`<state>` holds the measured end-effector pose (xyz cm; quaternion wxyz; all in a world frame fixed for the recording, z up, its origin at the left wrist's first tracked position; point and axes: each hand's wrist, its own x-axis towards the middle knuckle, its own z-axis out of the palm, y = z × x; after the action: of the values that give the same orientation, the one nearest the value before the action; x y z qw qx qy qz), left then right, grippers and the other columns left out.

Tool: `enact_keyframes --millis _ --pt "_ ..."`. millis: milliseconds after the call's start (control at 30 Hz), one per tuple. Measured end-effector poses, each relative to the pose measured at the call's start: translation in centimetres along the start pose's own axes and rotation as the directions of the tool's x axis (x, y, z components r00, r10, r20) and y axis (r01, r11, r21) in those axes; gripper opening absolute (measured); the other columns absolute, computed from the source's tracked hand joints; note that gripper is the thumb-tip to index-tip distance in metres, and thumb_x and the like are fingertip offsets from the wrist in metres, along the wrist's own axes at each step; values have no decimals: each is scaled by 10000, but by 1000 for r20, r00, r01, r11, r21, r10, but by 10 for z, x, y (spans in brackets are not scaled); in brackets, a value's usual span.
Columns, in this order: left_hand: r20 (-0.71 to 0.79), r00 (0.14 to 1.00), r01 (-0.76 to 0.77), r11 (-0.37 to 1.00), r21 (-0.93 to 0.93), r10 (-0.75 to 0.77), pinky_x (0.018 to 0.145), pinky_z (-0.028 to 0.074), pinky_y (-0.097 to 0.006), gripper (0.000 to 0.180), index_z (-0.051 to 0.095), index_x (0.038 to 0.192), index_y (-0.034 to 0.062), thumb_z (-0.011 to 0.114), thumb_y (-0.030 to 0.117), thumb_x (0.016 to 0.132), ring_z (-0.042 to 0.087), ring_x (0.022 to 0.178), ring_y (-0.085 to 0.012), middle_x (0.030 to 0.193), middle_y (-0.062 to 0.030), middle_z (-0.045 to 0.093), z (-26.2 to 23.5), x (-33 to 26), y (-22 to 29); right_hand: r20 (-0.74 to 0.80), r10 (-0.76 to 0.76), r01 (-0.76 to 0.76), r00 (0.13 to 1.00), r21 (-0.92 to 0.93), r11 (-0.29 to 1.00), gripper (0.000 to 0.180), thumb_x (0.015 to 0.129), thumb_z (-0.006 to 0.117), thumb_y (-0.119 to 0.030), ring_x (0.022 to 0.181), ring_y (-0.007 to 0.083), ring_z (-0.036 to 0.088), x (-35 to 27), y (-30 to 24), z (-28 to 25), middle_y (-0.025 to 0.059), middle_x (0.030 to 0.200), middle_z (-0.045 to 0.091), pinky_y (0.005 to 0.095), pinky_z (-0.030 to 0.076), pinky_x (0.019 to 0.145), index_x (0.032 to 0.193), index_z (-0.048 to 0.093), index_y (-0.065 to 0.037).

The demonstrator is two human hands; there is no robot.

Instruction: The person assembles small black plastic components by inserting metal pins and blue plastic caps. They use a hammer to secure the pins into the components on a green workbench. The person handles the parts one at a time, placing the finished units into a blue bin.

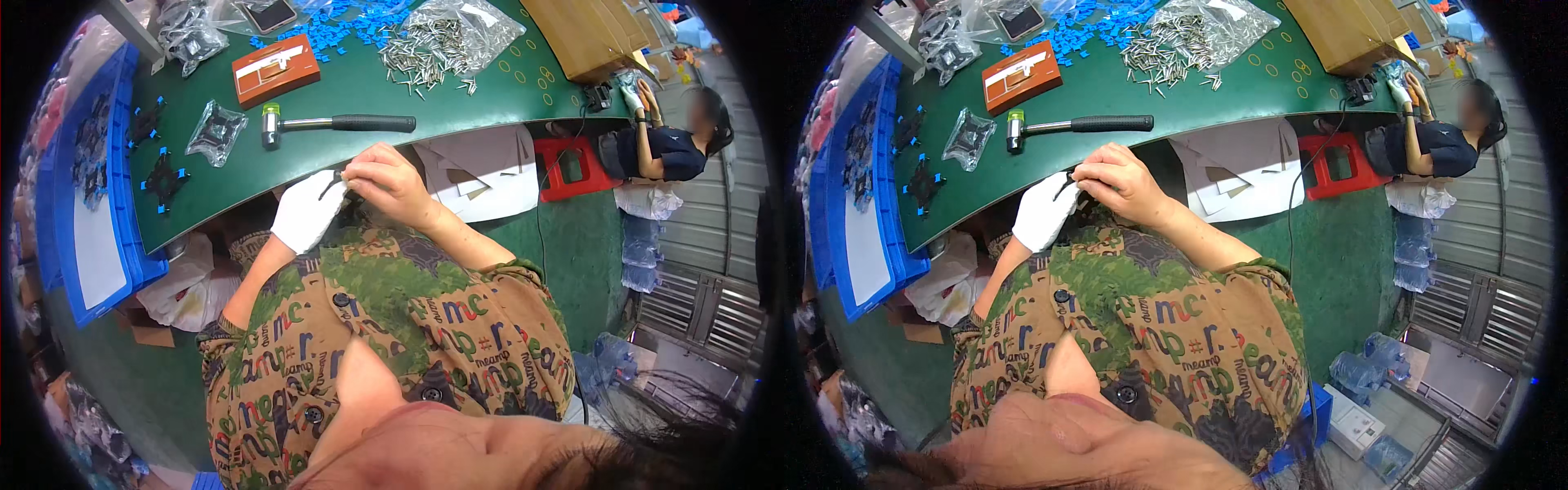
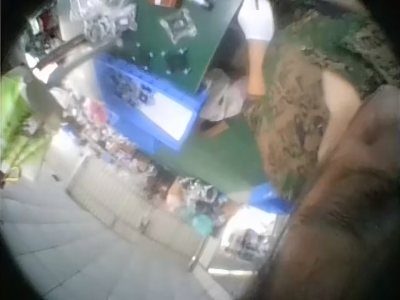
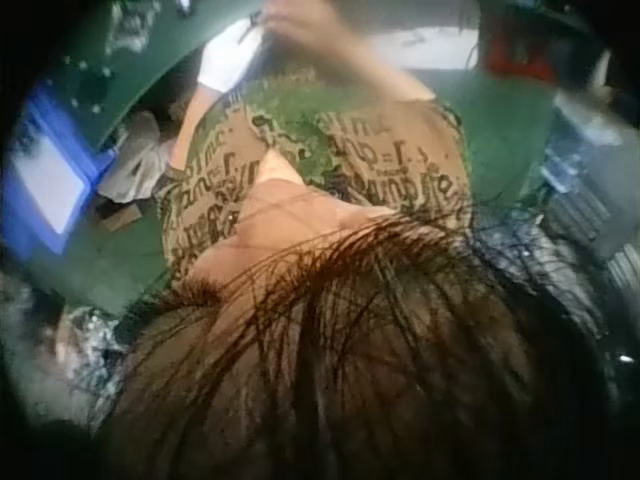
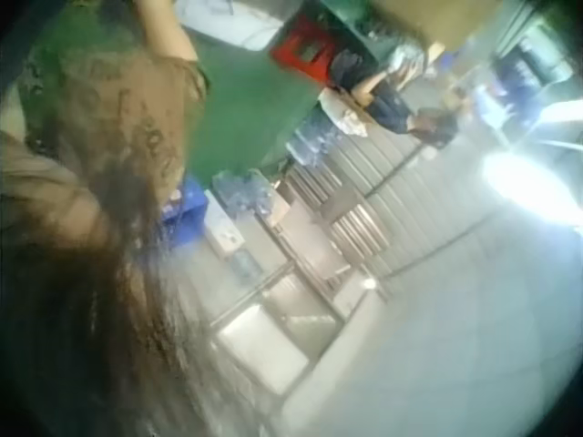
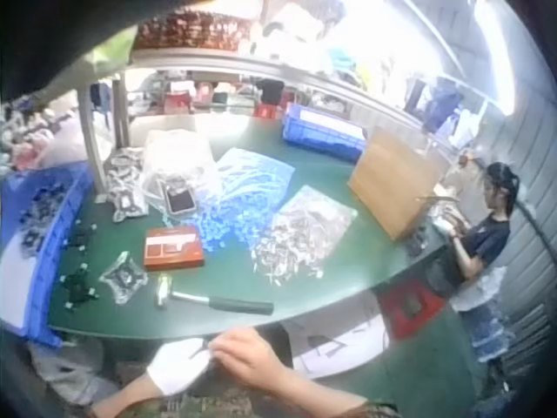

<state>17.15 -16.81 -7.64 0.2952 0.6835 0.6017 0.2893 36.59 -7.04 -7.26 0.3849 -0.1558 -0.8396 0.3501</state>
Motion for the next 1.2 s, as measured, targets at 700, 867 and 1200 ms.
enact_keyframes --millis 700,867,1200 --pt "342 921 308 886 -348 -186 653 470 -306 306 747 1077 53 560 293 1046 552 656 -144 731 -35 605 -39 -13 3 137 -140 163 981 -175 971 213 891 738 -119 919 227 650 7 4 20 19 986 692 377 465 814 1103 716 -117" --pt "360 911 360 812 -460 -200 645 457 -294 337 756 1044 46 563 321 1053 527 634 -111 676 -20 578 -33 -17 1 131 -207 231 970 -206 951 214 865 745 -106 892 204 652 -1 15 26 6 956 687 367 467 815 1076 719 -117" --pt "337 916 360 814 -455 -217 613 419 -266 315 761 1015 29 597 297 1034 501 628 -93 733 -3 616 -35 -13 -9 -37 -198 179 980 -287 941 195 845 770 -89 810 170 675 -6 16 45 -19 852 695 354 474 833 1029 719 -128"
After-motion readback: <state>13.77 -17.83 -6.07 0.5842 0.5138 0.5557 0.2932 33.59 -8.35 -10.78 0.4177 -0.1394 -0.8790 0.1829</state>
